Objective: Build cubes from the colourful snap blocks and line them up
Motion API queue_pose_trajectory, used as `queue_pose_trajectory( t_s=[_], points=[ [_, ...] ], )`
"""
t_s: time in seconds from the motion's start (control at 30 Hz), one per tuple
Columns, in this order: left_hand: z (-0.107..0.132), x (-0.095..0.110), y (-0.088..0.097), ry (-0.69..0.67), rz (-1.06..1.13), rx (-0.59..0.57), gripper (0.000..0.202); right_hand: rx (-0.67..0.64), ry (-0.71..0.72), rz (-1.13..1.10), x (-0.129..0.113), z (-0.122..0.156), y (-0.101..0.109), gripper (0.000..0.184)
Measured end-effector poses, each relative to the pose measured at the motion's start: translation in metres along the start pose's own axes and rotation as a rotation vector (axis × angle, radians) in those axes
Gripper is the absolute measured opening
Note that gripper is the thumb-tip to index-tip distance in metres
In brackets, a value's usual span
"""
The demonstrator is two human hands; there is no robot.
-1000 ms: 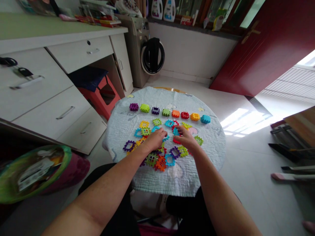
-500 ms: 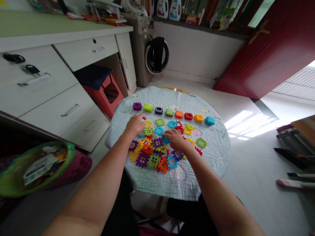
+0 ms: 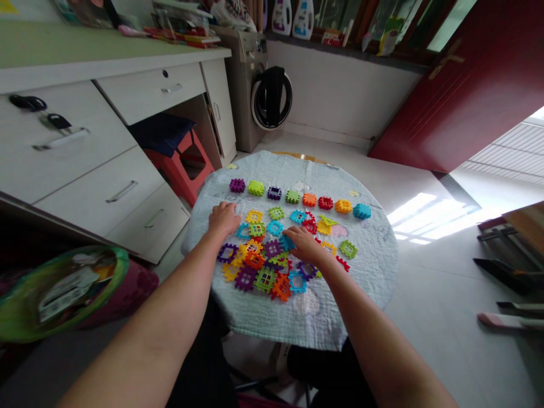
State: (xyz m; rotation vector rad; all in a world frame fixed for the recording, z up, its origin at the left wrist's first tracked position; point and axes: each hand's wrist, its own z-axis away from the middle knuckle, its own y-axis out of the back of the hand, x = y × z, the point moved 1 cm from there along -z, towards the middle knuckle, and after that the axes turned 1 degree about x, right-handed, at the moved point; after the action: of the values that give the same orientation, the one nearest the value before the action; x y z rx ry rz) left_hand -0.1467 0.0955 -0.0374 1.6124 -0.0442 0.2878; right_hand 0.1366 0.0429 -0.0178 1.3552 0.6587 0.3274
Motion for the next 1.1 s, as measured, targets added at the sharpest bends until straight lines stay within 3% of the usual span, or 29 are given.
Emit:
queue_pose_trajectory(
  t_s=[0.23,0.47,0.6,0.7,0.83,0.97,1.1],
  points=[
    [0.002,-0.016,-0.014,-0.128,-0.016,0.155,0.045,-0.012,0.003,0.022,0.002,-0.001,-0.002,0.052],
    [0.005,-0.011,-0.015,-0.133,-0.035,0.186,0.045,-0.02,-0.039,-0.029,0.0,0.0,0.005,0.051],
    [0.005,-0.011,-0.014,-0.147,-0.034,0.207,0.046,0.074,-0.136,-0.117,0.01,0.01,0.017,0.051],
    [0.003,-0.012,-0.014,-0.155,-0.033,0.226,0.045,0.196,-0.228,-0.146,0.04,0.024,0.035,0.049],
    [0.001,-0.012,-0.015,-0.185,-0.052,0.237,0.046,0.317,-0.448,-0.063,0.112,0.048,0.066,0.051],
    [-0.001,-0.013,-0.018,-0.223,-0.092,0.252,0.048,0.293,-0.676,0.032,0.188,0.065,0.093,0.059],
    [-0.001,-0.014,-0.02,-0.248,-0.101,0.266,0.048,0.182,-0.742,0.087,0.237,0.067,0.102,0.056]
  ],
)
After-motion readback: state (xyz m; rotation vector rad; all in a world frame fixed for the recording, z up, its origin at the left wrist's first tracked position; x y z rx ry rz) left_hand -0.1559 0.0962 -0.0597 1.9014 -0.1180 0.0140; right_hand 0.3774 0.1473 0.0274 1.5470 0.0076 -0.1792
